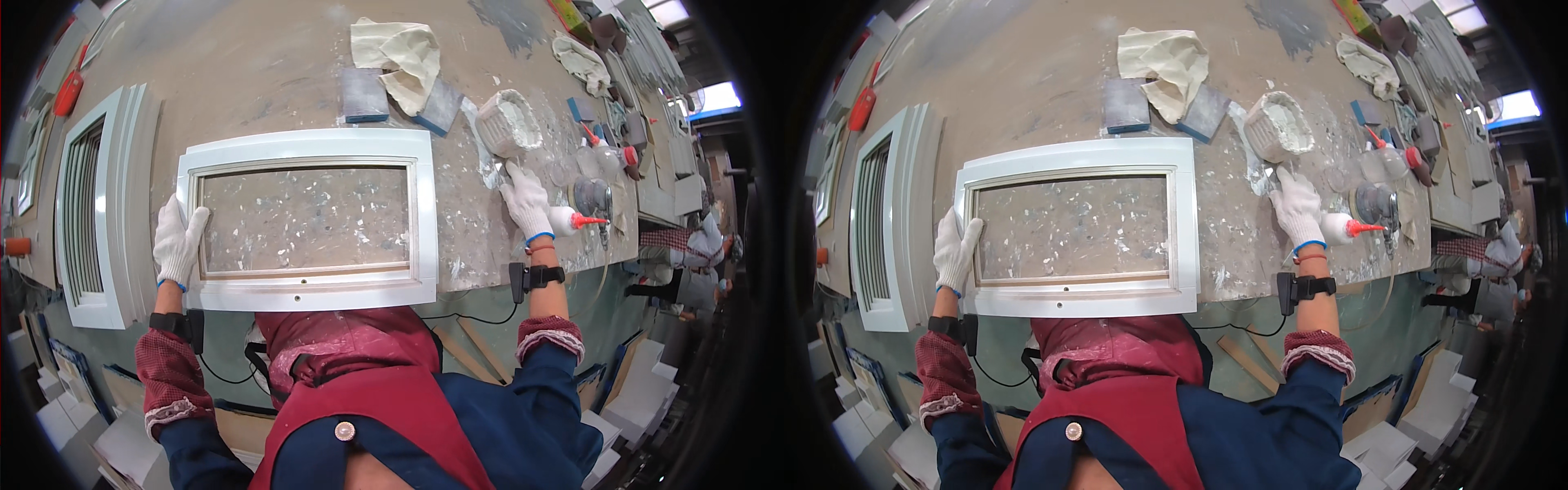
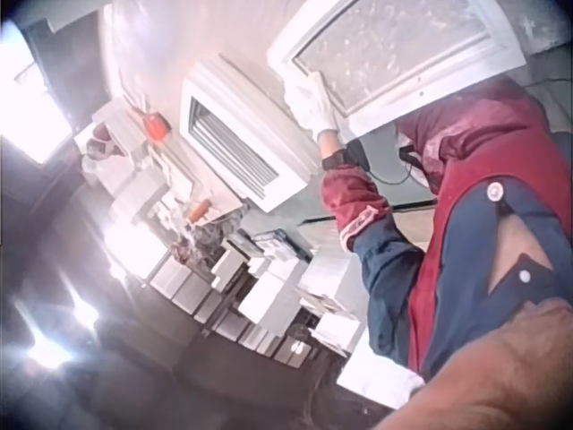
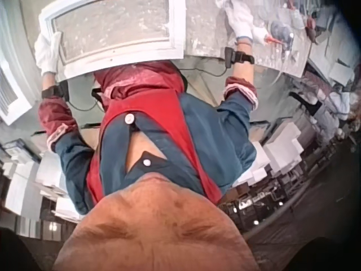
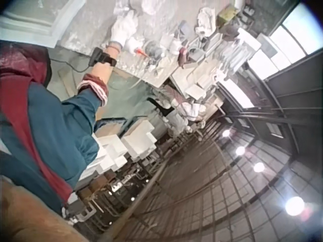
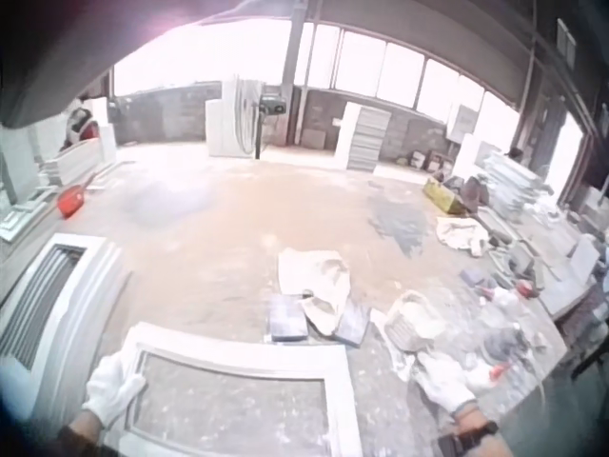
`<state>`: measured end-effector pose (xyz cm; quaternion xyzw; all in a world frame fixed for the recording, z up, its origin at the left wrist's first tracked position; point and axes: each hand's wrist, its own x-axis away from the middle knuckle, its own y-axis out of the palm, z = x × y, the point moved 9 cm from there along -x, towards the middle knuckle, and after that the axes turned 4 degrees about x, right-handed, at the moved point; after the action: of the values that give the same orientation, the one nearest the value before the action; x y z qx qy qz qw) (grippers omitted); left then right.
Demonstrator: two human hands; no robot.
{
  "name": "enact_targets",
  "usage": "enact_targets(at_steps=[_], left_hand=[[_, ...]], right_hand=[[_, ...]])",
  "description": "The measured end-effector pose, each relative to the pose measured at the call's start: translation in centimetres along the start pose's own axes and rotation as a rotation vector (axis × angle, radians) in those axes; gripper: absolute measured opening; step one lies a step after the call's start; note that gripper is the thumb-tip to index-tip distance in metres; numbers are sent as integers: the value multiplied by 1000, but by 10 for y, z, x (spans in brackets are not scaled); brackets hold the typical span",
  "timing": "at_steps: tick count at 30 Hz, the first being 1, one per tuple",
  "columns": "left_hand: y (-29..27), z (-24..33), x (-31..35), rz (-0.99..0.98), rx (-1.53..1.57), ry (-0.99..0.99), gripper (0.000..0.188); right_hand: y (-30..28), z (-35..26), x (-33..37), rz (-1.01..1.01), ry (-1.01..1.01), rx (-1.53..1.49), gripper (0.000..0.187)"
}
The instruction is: Applying glue or filler to wooden frames and then sanding the surfaces and edges at a workbench.
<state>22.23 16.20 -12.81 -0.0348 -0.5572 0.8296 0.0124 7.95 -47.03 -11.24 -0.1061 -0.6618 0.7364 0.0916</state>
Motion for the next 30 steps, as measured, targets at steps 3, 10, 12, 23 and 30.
enact_targets(at_steps=[3, 10, 12, 23, 30], left_hand=[[0, 11, 0, -58, 29, -60, 72], [0, 8, 1, -49, -11, -85, 75], [0, 7, 1, -57, -30, -112, 75], [-3, 12, 1, -20, 31, -90, 69], [1, 13, 0, -44, 38, -111, 65]], right_hand=[[7, 9, 5, -28, 62, -218, 41], [-70, -109, 4, 74, -304, -583, 33], [-81, -151, -1, 38, -373, -600, 31], [-50, -169, -31, -112, -394, -388, 26], [-49, -170, -34, -77, -479, -384, 28]])
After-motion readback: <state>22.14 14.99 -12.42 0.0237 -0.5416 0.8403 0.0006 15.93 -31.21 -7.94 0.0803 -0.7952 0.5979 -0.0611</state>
